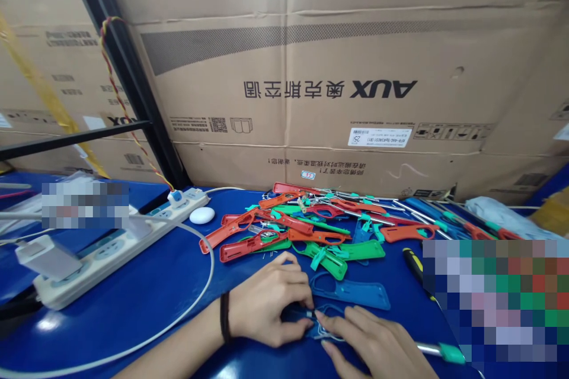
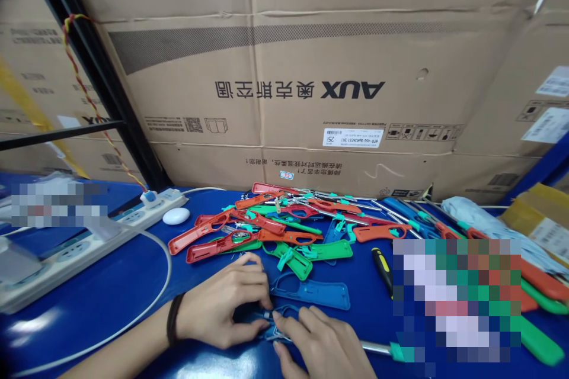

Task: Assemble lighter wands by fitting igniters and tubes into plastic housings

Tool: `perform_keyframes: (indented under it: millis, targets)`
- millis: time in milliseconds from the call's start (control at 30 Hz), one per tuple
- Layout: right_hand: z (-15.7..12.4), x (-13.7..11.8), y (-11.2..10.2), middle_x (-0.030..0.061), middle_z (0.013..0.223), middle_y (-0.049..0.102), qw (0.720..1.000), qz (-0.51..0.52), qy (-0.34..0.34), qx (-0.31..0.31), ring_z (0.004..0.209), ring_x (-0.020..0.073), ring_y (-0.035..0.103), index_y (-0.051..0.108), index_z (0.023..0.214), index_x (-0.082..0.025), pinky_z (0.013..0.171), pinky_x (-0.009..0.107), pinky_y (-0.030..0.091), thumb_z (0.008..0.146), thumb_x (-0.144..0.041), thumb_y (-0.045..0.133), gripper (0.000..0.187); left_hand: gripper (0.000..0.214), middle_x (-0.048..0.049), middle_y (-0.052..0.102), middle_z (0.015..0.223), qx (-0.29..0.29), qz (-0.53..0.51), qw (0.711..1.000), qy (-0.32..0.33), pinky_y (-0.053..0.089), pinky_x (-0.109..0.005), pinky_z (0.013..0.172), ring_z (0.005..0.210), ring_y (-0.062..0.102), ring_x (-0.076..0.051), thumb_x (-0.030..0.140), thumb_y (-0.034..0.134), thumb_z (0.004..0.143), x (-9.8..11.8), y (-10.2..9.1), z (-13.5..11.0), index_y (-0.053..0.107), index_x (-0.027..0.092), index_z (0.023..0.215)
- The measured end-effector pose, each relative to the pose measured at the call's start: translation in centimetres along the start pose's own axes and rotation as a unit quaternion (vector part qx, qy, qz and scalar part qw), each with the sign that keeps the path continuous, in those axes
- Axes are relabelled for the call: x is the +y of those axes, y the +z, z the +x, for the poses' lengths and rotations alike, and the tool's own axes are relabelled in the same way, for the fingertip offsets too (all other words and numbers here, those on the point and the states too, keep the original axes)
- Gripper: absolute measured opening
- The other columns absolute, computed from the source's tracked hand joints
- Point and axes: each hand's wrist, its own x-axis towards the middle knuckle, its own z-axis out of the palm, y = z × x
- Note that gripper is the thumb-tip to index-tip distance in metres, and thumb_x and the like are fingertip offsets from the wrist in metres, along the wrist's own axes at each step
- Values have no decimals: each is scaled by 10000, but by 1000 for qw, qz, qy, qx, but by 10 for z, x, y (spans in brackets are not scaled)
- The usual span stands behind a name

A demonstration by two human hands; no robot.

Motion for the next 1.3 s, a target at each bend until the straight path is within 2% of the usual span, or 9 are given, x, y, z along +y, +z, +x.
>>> perform_keyframes:
  millis: [133,233,300,400,467,633,800,967,1300]
  targets:
    - [-2,3,-3,16,806,733,998,12,6,-53,619,184,705,674,1050,-280,499,237,567,878,-292,507,240,149,-9,677,818,2,-1,1000,13,366,-339,936,757,605,-159,218,588,807,1,-2,0,635,203,948]
    - [-8,6,-2,26,899,727,995,40,37,-82,707,195,717,636,1106,-263,596,247,589,806,-230,601,304,138,6,678,780,7,25,999,19,293,-393,1039,730,610,-151,225,583,836,1,-4,-1,659,224,951]
    - [-12,9,-1,27,930,713,991,74,71,-90,769,190,714,622,1075,-250,657,241,585,806,-205,595,274,164,16,678,767,7,43,999,17,234,-428,1083,722,613,-148,225,585,843,1,-4,-1,670,248,981]
    - [-14,14,-4,3,852,675,978,142,99,-117,715,140,691,612,939,-245,646,191,562,857,-180,517,141,196,24,684,786,2,51,998,20,201,-439,1105,732,622,-142,214,568,862,1,-5,-1,678,281,1011]
    - [-14,16,-8,-4,822,652,974,162,98,-127,687,123,676,606,888,-247,637,174,548,891,-181,469,152,189,26,685,805,4,48,999,24,193,-438,1111,740,622,-137,208,564,866,2,-6,-1,687,282,988]
    - [-7,16,-16,-3,839,643,973,163,99,-131,697,128,667,621,898,-259,664,188,540,921,-197,450,184,228,3,676,893,24,6,1000,9,219,-427,1102,819,625,-148,188,601,796,6,-6,1,678,250,1001]
    - [-2,18,-10,-2,874,625,953,210,134,-170,744,126,651,610,910,-242,721,208,527,919,-159,471,163,195,-12,672,931,17,-28,999,12,241,-414,1095,855,633,-159,281,673,766,7,-2,1,681,232,955]
    - [-3,23,-5,-11,915,619,944,253,137,-159,817,122,637,599,927,-255,758,204,497,922,-161,488,145,102,8,671,901,15,-21,1000,13,250,-398,1097,827,633,-140,280,674,789,4,1,0,687,239,881]
    - [4,26,-7,-12,857,625,937,285,145,-138,773,115,630,603,893,-233,698,190,483,918,-177,501,120,109,17,688,857,15,-28,999,7,254,-383,1097,800,634,-131,280,672,800,4,1,0,674,223,892]
